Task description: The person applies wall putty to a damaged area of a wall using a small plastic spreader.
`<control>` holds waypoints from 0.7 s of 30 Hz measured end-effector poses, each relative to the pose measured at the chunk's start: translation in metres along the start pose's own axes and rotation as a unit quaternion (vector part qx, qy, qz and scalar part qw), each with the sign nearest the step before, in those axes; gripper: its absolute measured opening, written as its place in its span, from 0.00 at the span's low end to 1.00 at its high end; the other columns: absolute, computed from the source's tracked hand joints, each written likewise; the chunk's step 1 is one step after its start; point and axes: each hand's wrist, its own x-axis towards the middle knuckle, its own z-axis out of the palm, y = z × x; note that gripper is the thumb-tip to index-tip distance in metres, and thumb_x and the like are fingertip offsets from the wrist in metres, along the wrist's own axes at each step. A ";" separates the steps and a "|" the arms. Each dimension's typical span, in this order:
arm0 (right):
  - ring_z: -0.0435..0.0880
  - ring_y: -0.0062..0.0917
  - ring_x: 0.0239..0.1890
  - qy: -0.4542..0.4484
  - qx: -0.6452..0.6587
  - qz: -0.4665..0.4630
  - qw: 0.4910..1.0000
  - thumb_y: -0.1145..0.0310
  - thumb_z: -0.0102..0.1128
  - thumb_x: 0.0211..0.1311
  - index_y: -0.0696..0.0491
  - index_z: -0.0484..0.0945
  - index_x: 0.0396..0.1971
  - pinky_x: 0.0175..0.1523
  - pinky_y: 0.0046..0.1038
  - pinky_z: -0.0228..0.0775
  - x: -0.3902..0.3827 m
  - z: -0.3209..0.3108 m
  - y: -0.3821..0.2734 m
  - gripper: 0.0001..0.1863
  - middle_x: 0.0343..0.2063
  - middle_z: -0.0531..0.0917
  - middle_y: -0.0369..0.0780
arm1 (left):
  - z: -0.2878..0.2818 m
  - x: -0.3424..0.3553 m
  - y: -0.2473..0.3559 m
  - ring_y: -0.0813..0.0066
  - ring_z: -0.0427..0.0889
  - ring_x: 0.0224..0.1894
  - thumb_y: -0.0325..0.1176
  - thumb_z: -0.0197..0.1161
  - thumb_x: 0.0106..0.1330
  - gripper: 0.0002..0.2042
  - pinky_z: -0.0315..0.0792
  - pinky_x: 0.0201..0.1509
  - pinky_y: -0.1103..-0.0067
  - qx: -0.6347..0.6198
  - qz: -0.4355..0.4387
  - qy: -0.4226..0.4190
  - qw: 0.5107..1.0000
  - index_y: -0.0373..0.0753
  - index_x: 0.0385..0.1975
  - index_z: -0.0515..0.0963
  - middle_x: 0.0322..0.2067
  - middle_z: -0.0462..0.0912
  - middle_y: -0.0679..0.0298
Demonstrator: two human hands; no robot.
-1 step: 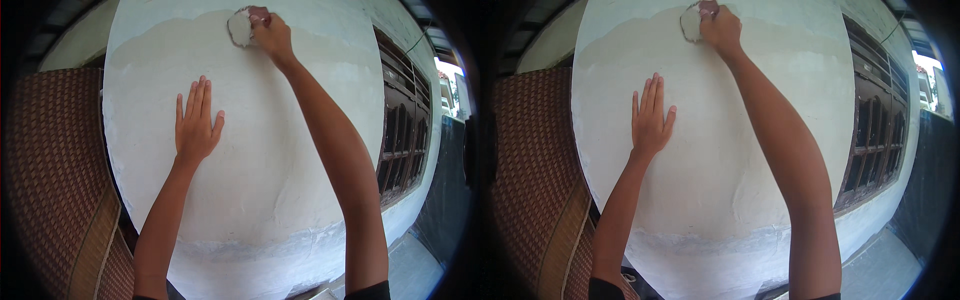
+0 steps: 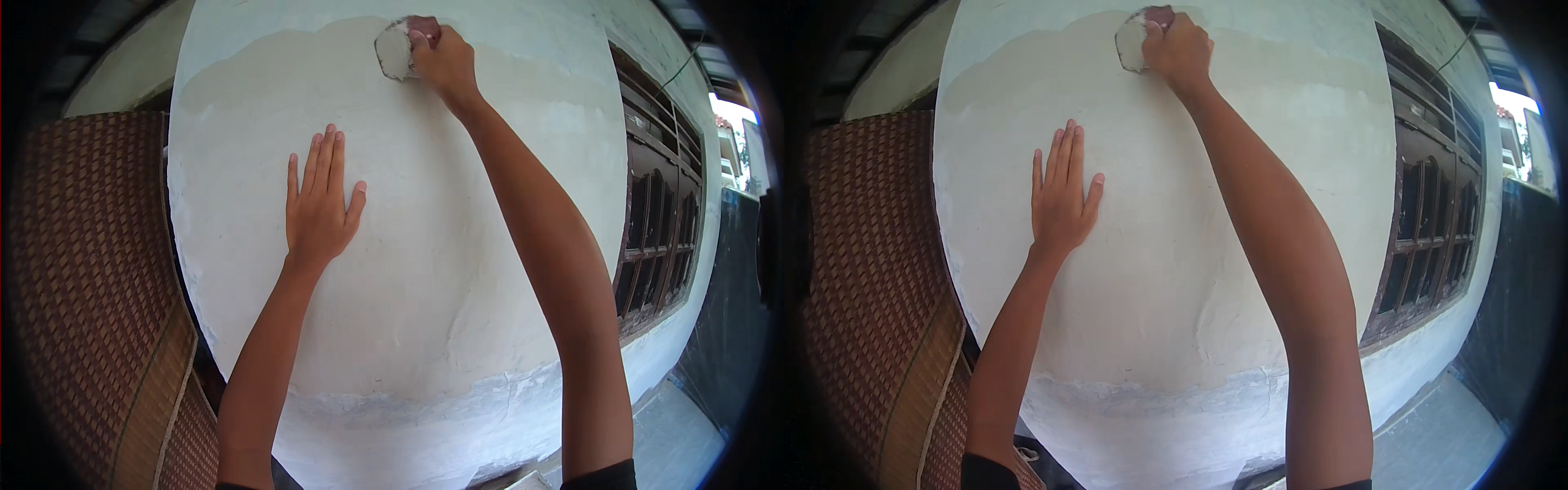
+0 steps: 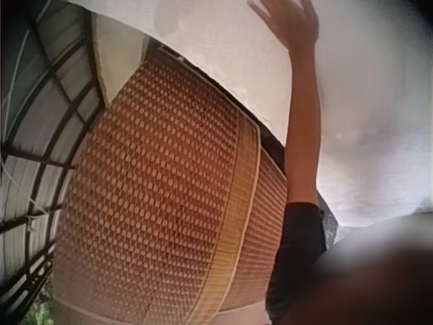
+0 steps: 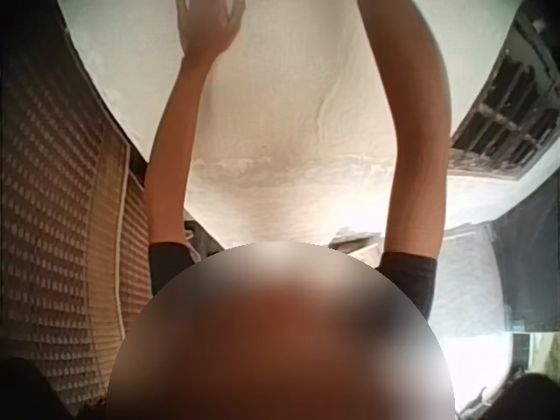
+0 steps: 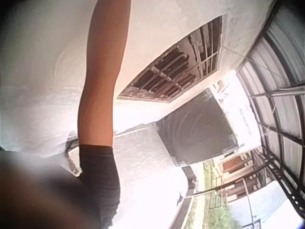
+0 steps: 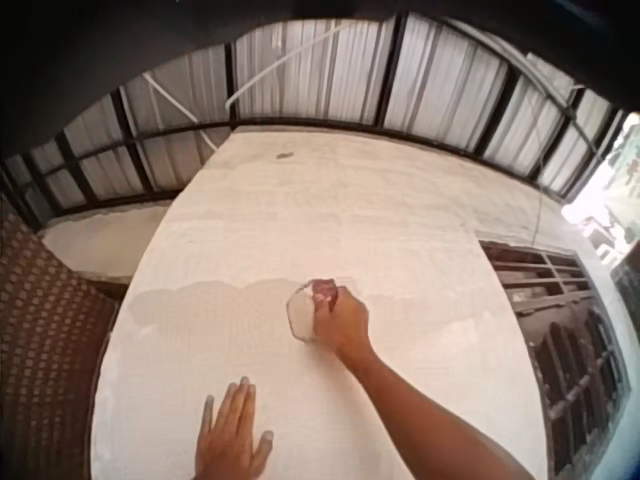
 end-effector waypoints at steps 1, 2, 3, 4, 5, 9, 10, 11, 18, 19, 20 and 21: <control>0.83 0.49 0.46 0.026 -0.049 0.029 0.998 0.53 0.60 0.61 0.61 0.79 0.41 0.55 0.43 0.71 0.003 0.000 0.009 0.24 0.39 0.85 0.53 | -0.001 -0.001 0.000 0.65 0.50 0.76 0.41 0.48 0.72 0.32 0.40 0.78 0.60 -0.004 0.003 0.000 1.000 0.38 0.74 0.51 0.75 0.52 0.61; 0.84 0.48 0.46 0.053 -0.101 0.057 0.992 0.53 0.61 0.59 0.61 0.79 0.42 0.55 0.43 0.72 0.009 -0.005 0.022 0.24 0.40 0.85 0.53 | -0.001 -0.001 0.002 0.65 0.50 0.76 0.41 0.49 0.72 0.32 0.40 0.78 0.60 -0.010 0.005 -0.001 1.000 0.38 0.74 0.51 0.75 0.52 0.61; 0.84 0.47 0.46 0.064 -0.089 0.091 0.990 0.52 0.61 0.59 0.61 0.80 0.42 0.54 0.42 0.73 0.014 -0.020 0.039 0.25 0.41 0.85 0.53 | 0.000 0.000 0.004 0.65 0.50 0.76 0.41 0.49 0.72 0.32 0.40 0.78 0.60 -0.012 0.006 0.000 1.000 0.38 0.74 0.51 0.75 0.52 0.61; 0.84 0.47 0.46 0.070 -0.073 0.124 0.987 0.52 0.62 0.58 0.61 0.80 0.42 0.54 0.41 0.74 0.017 -0.033 0.052 0.25 0.42 0.85 0.53 | 0.000 -0.002 0.004 0.65 0.50 0.76 0.41 0.49 0.72 0.32 0.40 0.78 0.59 -0.011 0.012 0.001 1.000 0.38 0.74 0.51 0.75 0.52 0.61; 0.85 0.46 0.46 0.102 -0.077 0.169 0.977 0.53 0.61 0.59 0.61 0.80 0.42 0.53 0.41 0.75 0.016 -0.045 0.056 0.24 0.42 0.85 0.53 | 0.001 -0.005 0.002 0.65 0.50 0.76 0.41 0.50 0.72 0.33 0.39 0.78 0.59 -0.009 0.014 0.000 1.000 0.38 0.74 0.50 0.75 0.51 0.61; 0.85 0.44 0.45 0.227 0.065 0.176 0.956 0.55 0.57 0.63 0.62 0.80 0.41 0.52 0.40 0.75 0.009 -0.064 0.060 0.22 0.41 0.85 0.53 | -0.006 -0.005 0.004 0.65 0.49 0.77 0.42 0.51 0.71 0.34 0.38 0.78 0.59 -0.007 0.001 -0.018 1.000 0.38 0.74 0.50 0.75 0.50 0.61; 0.85 0.44 0.45 0.206 0.060 0.136 0.967 0.56 0.56 0.64 0.62 0.80 0.42 0.51 0.40 0.75 0.011 -0.065 0.061 0.22 0.40 0.84 0.52 | -0.006 -0.002 0.008 0.64 0.48 0.77 0.43 0.52 0.70 0.35 0.38 0.78 0.59 -0.018 0.003 -0.019 1.000 0.37 0.74 0.49 0.75 0.50 0.61; 0.84 0.45 0.44 0.179 0.061 0.100 0.977 0.56 0.55 0.65 0.62 0.80 0.42 0.50 0.41 0.75 0.009 -0.054 0.049 0.21 0.40 0.84 0.52 | -0.005 -0.003 0.007 0.64 0.48 0.77 0.44 0.53 0.70 0.36 0.37 0.78 0.59 -0.024 0.002 -0.025 0.999 0.37 0.74 0.49 0.75 0.50 0.60; 0.82 0.47 0.48 0.037 -0.036 0.014 0.999 0.55 0.56 0.64 0.59 0.79 0.42 0.55 0.45 0.67 -0.011 -0.013 0.014 0.21 0.39 0.85 0.53 | -0.007 -0.008 0.001 0.61 0.49 0.77 0.43 0.53 0.69 0.36 0.38 0.78 0.58 -0.029 0.019 -0.020 0.999 0.36 0.74 0.50 0.75 0.51 0.58; 0.82 0.48 0.49 0.038 -0.049 0.075 0.995 0.54 0.56 0.64 0.60 0.78 0.44 0.57 0.46 0.66 -0.004 -0.021 0.025 0.22 0.39 0.85 0.53 | -0.006 -0.008 0.003 0.61 0.49 0.77 0.43 0.53 0.70 0.35 0.38 0.77 0.58 -0.035 0.025 -0.018 0.999 0.36 0.74 0.50 0.75 0.51 0.58; 0.82 0.48 0.48 0.071 -0.071 0.098 0.990 0.55 0.57 0.65 0.60 0.78 0.44 0.56 0.46 0.68 -0.002 -0.030 0.033 0.22 0.39 0.85 0.53 | -0.006 -0.010 0.003 0.61 0.49 0.77 0.42 0.52 0.70 0.35 0.38 0.77 0.58 -0.039 0.028 -0.019 0.999 0.36 0.74 0.50 0.75 0.52 0.57; 0.83 0.49 0.47 0.103 -0.043 0.149 0.983 0.55 0.58 0.64 0.61 0.78 0.44 0.55 0.45 0.71 -0.001 -0.041 0.041 0.22 0.40 0.85 0.54 | -0.006 -0.012 0.005 0.61 0.49 0.77 0.42 0.52 0.70 0.35 0.38 0.77 0.58 -0.038 0.028 -0.019 0.999 0.36 0.74 0.50 0.75 0.52 0.57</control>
